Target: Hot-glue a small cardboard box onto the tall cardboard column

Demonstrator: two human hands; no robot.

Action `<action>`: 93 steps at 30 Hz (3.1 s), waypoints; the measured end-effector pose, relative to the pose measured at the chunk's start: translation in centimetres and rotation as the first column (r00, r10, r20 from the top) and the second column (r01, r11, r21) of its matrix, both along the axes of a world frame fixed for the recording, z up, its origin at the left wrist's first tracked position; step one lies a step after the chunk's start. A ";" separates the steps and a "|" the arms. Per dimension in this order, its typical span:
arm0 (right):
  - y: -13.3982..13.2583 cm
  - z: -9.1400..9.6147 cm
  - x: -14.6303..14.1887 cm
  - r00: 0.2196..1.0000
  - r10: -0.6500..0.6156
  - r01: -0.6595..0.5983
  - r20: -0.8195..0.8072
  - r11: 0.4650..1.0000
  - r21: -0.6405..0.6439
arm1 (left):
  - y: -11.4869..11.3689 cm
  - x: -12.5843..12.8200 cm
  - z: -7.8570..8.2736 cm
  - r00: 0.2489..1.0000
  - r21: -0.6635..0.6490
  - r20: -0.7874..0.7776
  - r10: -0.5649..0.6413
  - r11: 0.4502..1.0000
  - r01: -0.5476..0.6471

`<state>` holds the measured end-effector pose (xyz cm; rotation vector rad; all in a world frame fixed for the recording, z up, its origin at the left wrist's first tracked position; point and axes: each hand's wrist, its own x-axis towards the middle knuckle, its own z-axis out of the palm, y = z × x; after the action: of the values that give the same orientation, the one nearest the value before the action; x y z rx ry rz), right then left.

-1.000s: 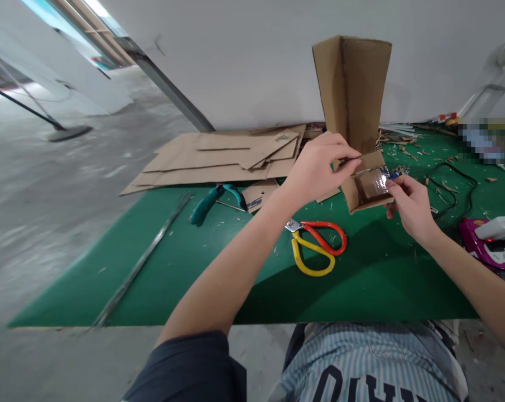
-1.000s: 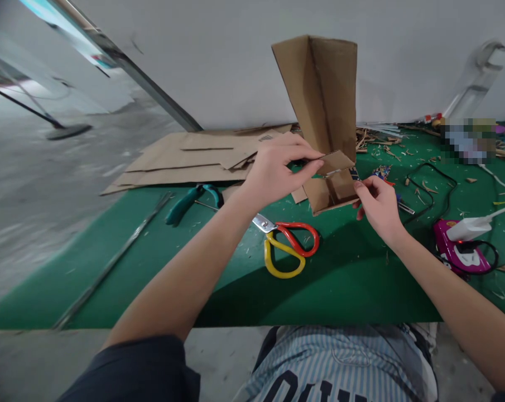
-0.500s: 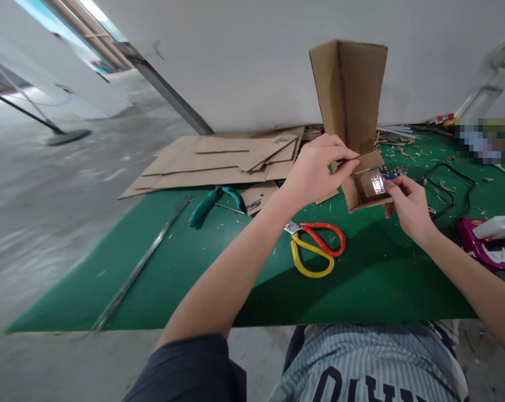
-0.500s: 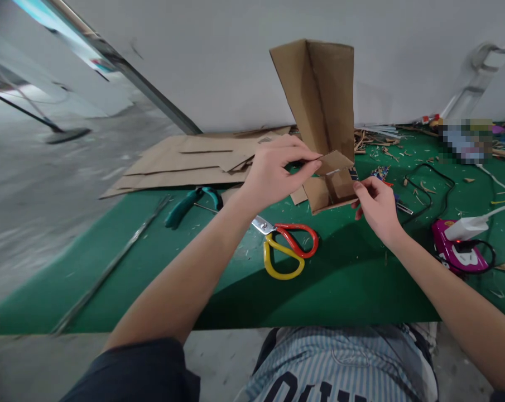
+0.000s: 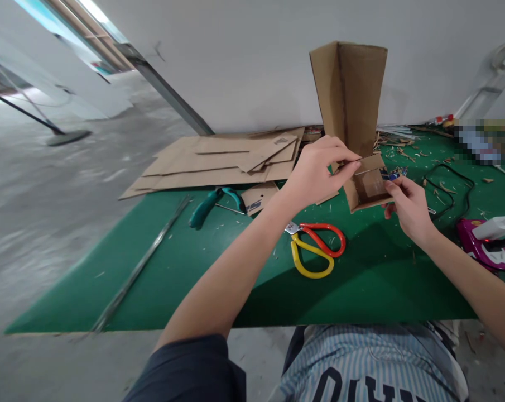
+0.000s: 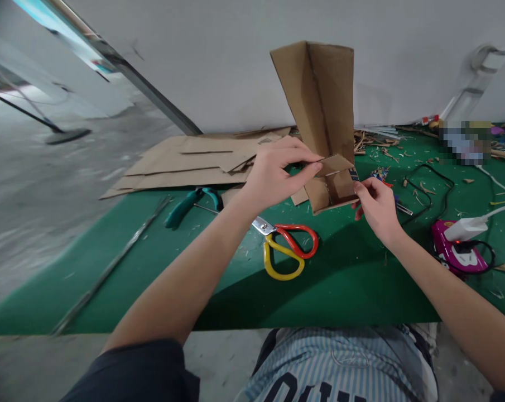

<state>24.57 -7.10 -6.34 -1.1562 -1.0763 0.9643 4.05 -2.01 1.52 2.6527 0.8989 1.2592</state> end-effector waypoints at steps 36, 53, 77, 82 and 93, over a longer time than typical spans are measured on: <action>-0.1 -0.2 0.4 0.999 0.006 -0.008 0.031 0.999 0.035 | 2.8 -3.0 -0.3 0.922 -0.532 0.223 -0.317 0.753 0.388; 0.6 -0.9 0.1 0.977 0.073 -0.058 -0.203 0.995 0.083 | 1.2 -0.7 -1.9 0.916 -0.471 0.113 -0.386 0.790 0.391; 0.9 -0.3 1.1 0.896 0.072 -0.121 -0.439 0.989 -0.086 | -1.0 0.2 -0.1 0.982 -0.256 -0.110 -0.156 0.959 0.123; 0.3 0.6 0.6 0.885 0.183 -0.249 -0.428 0.963 -0.102 | -1.2 0.6 -0.4 0.965 -0.114 -0.254 -0.067 0.993 0.039; -0.1 1.1 0.4 0.801 0.263 -0.352 -0.538 0.933 -0.069 | -1.4 0.5 -0.2 0.955 -0.143 -0.275 -0.108 0.987 0.070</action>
<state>25.00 -7.17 -5.25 -0.7782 -0.7544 1.5503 4.53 -3.39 1.34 2.7734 0.8485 0.7847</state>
